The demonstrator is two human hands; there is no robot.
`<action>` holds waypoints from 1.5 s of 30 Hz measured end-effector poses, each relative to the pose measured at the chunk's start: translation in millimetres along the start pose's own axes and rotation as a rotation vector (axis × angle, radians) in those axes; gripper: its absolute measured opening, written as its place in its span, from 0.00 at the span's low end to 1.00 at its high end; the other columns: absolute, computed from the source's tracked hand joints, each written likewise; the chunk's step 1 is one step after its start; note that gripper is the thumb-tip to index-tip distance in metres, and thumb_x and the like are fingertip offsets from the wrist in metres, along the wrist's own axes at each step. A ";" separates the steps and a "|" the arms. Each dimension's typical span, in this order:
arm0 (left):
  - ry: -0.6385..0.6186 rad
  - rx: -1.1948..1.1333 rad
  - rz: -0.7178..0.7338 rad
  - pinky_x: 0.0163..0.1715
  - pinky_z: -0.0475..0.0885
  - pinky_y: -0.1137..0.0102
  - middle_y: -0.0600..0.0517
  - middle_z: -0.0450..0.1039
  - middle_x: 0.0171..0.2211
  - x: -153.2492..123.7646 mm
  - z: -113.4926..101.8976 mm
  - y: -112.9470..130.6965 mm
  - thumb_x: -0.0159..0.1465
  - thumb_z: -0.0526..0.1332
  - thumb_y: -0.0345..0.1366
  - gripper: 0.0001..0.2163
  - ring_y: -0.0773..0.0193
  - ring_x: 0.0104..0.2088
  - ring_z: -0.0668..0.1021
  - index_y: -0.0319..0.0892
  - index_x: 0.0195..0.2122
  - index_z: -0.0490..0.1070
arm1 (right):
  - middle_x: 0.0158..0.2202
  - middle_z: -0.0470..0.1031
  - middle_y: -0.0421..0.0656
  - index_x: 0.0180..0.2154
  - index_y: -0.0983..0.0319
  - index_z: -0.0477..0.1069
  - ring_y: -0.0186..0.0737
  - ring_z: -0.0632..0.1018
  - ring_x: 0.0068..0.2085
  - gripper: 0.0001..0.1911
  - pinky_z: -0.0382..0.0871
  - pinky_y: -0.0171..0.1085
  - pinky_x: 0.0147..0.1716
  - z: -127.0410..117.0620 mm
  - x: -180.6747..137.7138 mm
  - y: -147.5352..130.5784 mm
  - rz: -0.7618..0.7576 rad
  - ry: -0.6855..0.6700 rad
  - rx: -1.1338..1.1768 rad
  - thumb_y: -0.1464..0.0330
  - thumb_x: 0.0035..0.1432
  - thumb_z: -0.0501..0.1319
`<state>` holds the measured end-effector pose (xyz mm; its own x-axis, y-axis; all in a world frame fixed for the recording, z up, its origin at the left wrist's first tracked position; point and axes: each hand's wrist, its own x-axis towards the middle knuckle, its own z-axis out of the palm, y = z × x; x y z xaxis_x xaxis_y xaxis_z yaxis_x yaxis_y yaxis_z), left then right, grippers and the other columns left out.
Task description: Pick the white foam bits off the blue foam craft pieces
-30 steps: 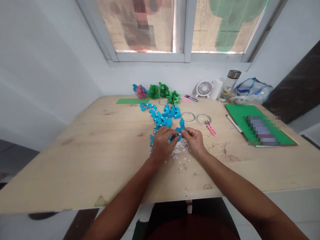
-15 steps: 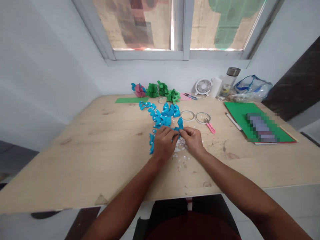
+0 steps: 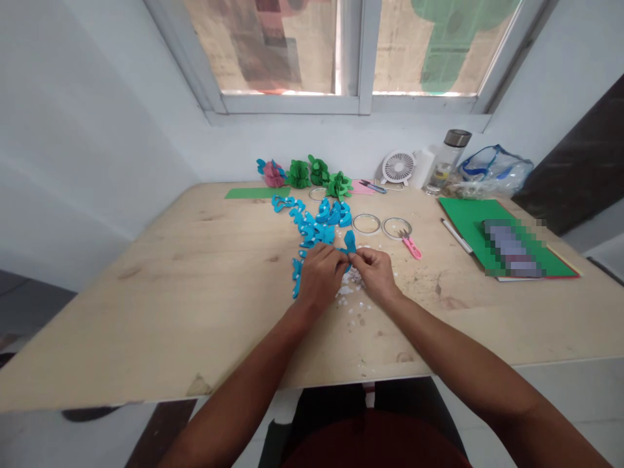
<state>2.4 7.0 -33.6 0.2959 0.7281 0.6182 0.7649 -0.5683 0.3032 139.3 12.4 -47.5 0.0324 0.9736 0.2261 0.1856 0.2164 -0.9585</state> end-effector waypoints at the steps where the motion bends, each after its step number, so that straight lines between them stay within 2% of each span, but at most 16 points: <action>1: -0.005 0.004 0.008 0.38 0.65 0.65 0.49 0.72 0.25 -0.1 0.5 -0.6 0.62 0.57 0.34 0.09 0.58 0.35 0.72 0.43 0.24 0.70 | 0.16 0.50 0.34 0.16 0.61 0.57 0.30 0.55 0.21 0.19 0.47 0.33 0.21 0.1 0.0 -0.1 0.003 0.000 -0.002 0.59 0.49 0.59; 6: -0.046 -0.003 0.028 0.39 0.64 0.64 0.50 0.71 0.26 -0.5 3.1 -3.0 0.62 0.56 0.33 0.09 0.58 0.36 0.71 0.44 0.25 0.69 | 0.17 0.50 0.34 0.16 0.61 0.56 0.30 0.55 0.21 0.19 0.48 0.33 0.21 0.2 0.3 -0.4 0.018 0.022 0.014 0.58 0.48 0.59; 10: -0.054 -0.049 0.005 0.39 0.65 0.65 0.50 0.72 0.27 0.3 -1.3 -4.5 0.61 0.56 0.32 0.08 0.59 0.35 0.71 0.44 0.24 0.68 | 0.17 0.53 0.35 0.18 0.62 0.60 0.30 0.56 0.21 0.18 0.49 0.33 0.21 -1.4 1.3 -1.5 0.052 0.026 0.070 0.57 0.49 0.59; 17: 0.044 -0.109 -0.184 0.39 0.66 0.64 0.50 0.73 0.29 2.6 -14.2 -12.4 0.59 0.56 0.33 0.05 0.58 0.36 0.73 0.43 0.28 0.70 | 0.17 0.55 0.35 0.18 0.62 0.62 0.29 0.57 0.20 0.18 0.50 0.32 0.21 -5.2 3.7 -2.1 0.071 0.041 0.082 0.56 0.48 0.60; 22: 0.039 -0.108 -0.307 0.37 0.67 0.65 0.51 0.73 0.28 2.0 -12.1 -17.4 0.56 0.58 0.31 0.03 0.58 0.35 0.74 0.43 0.26 0.68 | 0.18 0.60 0.36 0.22 0.63 0.67 0.31 0.60 0.21 0.17 0.52 0.32 0.21 -4.2 2.6 1.1 0.080 0.039 0.081 0.56 0.49 0.59; 27: 0.003 -0.121 -0.325 0.37 0.67 0.65 0.49 0.75 0.31 2.7 -12.5 -18.0 0.58 0.54 0.31 0.07 0.57 0.37 0.74 0.44 0.30 0.72 | 0.18 0.62 0.38 0.22 0.63 0.68 0.32 0.62 0.22 0.18 0.53 0.32 0.20 -4.4 2.6 2.7 0.075 0.045 0.069 0.55 0.49 0.59; 32: -0.058 -0.105 -0.423 0.32 0.67 0.66 0.51 0.72 0.25 4.5 -17.0 -16.2 0.54 0.59 0.34 0.04 0.58 0.32 0.74 0.43 0.22 0.67 | 0.17 0.63 0.38 0.21 0.63 0.68 0.33 0.63 0.22 0.18 0.53 0.32 0.20 -5.3 3.2 1.8 0.075 0.049 0.076 0.55 0.49 0.59; 35: -0.064 -0.130 -0.429 0.31 0.67 0.68 0.53 0.71 0.24 4.4 -17.7 -17.5 0.51 0.58 0.30 0.03 0.60 0.30 0.74 0.43 0.22 0.66 | 0.18 0.64 0.38 0.21 0.63 0.68 0.32 0.64 0.22 0.18 0.54 0.32 0.21 -5.6 3.0 0.8 0.078 0.042 0.087 0.55 0.49 0.59; 38: -0.058 -0.190 -0.385 0.31 0.68 0.68 0.53 0.72 0.25 4.1 -16.9 -19.1 0.51 0.57 0.28 0.04 0.60 0.31 0.74 0.43 0.24 0.69 | 0.18 0.64 0.37 0.21 0.63 0.67 0.31 0.63 0.21 0.17 0.54 0.33 0.21 -5.7 3.0 0.5 0.074 0.037 0.117 0.56 0.49 0.60; 42: -0.054 -0.219 -0.345 0.35 0.68 0.68 0.51 0.74 0.27 5.3 -18.1 -18.5 0.55 0.56 0.32 0.07 0.59 0.34 0.75 0.44 0.26 0.73 | 0.18 0.64 0.38 0.21 0.63 0.68 0.32 0.63 0.21 0.16 0.54 0.32 0.21 -5.6 3.8 1.9 0.069 0.047 0.127 0.57 0.49 0.60; 45: -0.095 -0.156 -0.392 0.38 0.68 0.67 0.50 0.74 0.25 5.8 -19.1 -19.0 0.58 0.56 0.40 0.12 0.58 0.35 0.75 0.42 0.21 0.72 | 0.18 0.65 0.38 0.21 0.64 0.69 0.33 0.65 0.22 0.17 0.54 0.32 0.21 -5.4 4.4 3.5 0.071 0.051 0.111 0.56 0.49 0.60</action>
<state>-21.3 14.6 -21.9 0.0573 0.9281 0.3678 0.7363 -0.2880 0.6123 145.4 17.0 -48.9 0.0925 0.9823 0.1627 0.0712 0.1565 -0.9851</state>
